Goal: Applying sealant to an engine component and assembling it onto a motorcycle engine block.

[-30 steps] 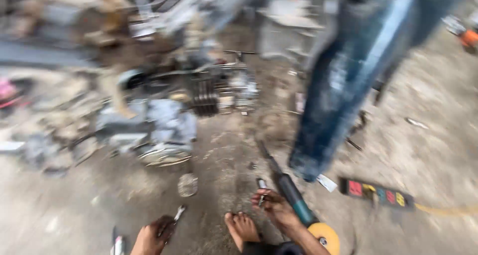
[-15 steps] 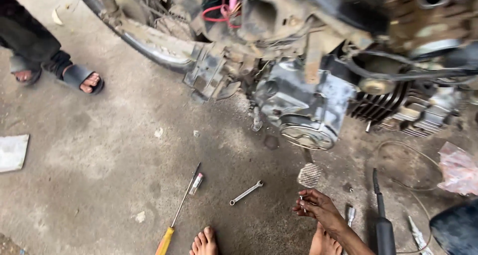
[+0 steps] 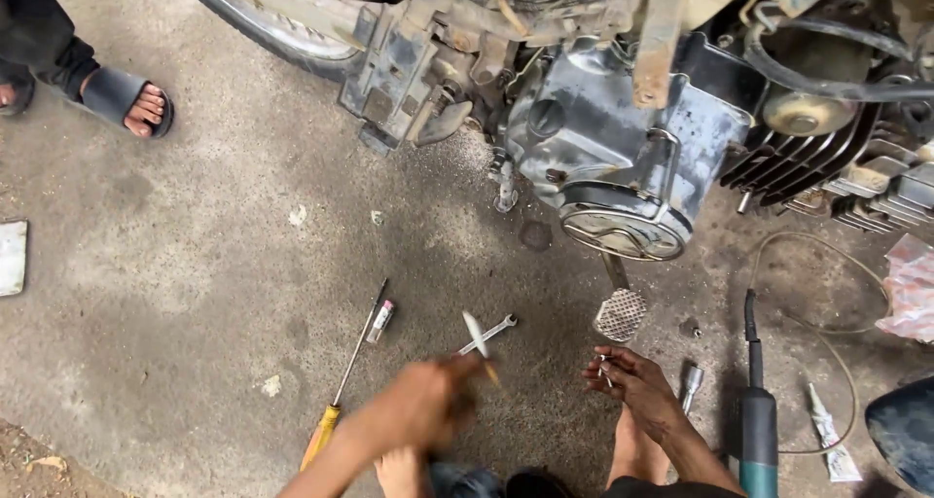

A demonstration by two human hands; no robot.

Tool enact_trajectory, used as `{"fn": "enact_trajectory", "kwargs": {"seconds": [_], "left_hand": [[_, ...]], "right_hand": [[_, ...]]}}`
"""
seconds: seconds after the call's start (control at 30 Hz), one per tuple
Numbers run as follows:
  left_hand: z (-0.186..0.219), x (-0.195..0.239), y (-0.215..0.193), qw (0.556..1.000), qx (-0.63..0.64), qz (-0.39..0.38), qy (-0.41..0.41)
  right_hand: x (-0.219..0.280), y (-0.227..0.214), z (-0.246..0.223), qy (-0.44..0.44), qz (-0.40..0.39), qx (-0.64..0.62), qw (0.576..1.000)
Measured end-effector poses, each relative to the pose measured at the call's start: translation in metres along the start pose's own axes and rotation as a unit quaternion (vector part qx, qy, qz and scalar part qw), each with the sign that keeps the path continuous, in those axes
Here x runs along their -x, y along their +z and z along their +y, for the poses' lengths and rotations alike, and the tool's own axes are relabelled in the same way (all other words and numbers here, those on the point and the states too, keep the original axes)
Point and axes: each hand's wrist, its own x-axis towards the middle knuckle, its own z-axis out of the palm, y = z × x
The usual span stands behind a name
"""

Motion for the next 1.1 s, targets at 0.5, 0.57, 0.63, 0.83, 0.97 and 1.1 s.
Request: {"fn": "enact_trajectory", "kwargs": {"seconds": [0.5, 0.57, 0.63, 0.83, 0.97, 1.1], "left_hand": [[-0.054, -0.226, 0.123, 0.832, -0.49, 0.195, 0.173], [-0.027, -0.226, 0.138, 0.757, -0.514, 0.279, 0.29], [0.009, -0.226, 0.152, 0.694, -0.521, 0.331, 0.371], [0.081, -0.224, 0.158, 0.735, -0.568, 0.133, 0.345], [0.156, -0.197, 0.158, 0.753, -0.568, -0.037, 0.331], [0.16, -0.189, 0.17, 0.706, -0.551, 0.027, 0.444]], "right_hand": [[-0.061, -0.096, 0.051, -0.324, 0.035, 0.375, 0.868], [-0.038, -0.102, 0.034, -0.281, 0.031, 0.494, 0.822], [0.022, -0.129, -0.002, -0.299, 0.02, 0.469, 0.831], [0.133, -0.315, -0.021, -0.077, 0.053, 0.495, 0.864], [0.093, -0.434, 0.007, -0.082, 0.38, 0.503, 0.772], [0.036, -0.439, -0.025, -0.176, 0.327, 0.474, 0.798]]}}
